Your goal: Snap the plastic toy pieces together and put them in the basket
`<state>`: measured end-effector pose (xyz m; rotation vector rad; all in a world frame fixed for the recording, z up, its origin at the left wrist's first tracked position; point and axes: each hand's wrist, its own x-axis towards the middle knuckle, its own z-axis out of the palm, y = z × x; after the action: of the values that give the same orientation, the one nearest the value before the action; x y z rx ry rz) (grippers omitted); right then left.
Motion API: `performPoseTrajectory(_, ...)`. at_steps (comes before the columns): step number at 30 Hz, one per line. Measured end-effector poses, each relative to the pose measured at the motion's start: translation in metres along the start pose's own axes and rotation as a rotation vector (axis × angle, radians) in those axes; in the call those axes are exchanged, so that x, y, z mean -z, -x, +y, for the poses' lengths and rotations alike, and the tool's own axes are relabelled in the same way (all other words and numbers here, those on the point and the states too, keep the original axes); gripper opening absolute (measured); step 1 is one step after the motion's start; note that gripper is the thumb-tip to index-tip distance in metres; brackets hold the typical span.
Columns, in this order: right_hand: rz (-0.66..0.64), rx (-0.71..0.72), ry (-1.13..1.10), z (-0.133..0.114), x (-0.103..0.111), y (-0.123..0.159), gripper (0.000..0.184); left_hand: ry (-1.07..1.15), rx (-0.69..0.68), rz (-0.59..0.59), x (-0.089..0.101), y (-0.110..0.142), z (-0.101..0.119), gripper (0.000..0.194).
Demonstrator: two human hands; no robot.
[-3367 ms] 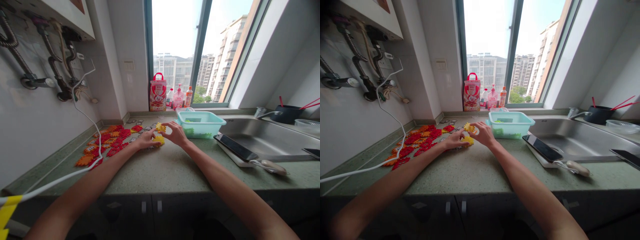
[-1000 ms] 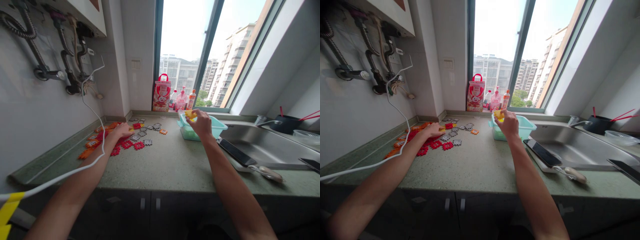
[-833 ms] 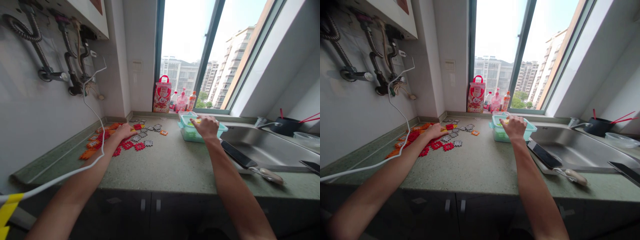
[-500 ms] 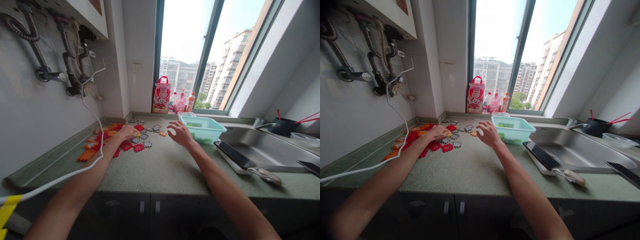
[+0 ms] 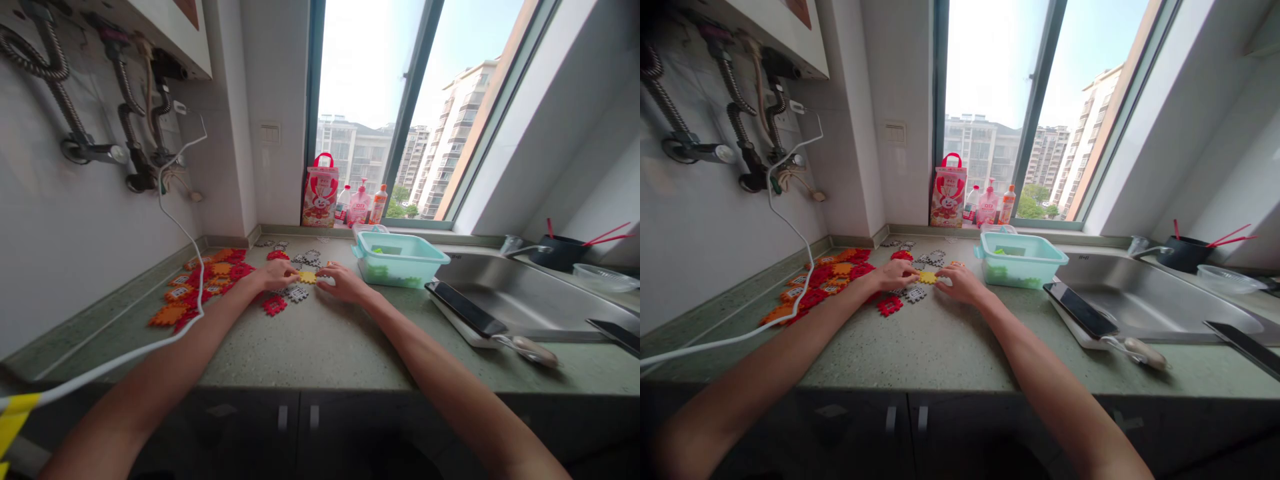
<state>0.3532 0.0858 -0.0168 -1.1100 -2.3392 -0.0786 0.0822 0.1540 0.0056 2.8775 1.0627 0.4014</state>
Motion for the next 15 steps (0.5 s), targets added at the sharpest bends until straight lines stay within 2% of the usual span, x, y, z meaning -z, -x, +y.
performPoseTrajectory(3, -0.024, -0.015, -0.016, -0.001, 0.001, 0.000, 0.030, 0.059, -0.100, -0.016, -0.005, -0.004, 0.017, 0.032)
performPoseTrajectory(7, -0.097, -0.023, -0.042, 0.002, 0.003, 0.001, 0.028, 0.168, -0.148, 0.024, -0.007, -0.003, 0.028, 0.039)
performPoseTrajectory(10, -0.119, -0.026, -0.058, 0.005, 0.005, 0.002, 0.031, 0.149, -0.156, 0.074, -0.008, -0.002, 0.021, 0.042)
performPoseTrajectory(15, -0.123, -0.104, -0.048, 0.008, 0.013, 0.005, 0.040, 0.112, -0.155, 0.079, -0.013, -0.003, 0.003, 0.043)
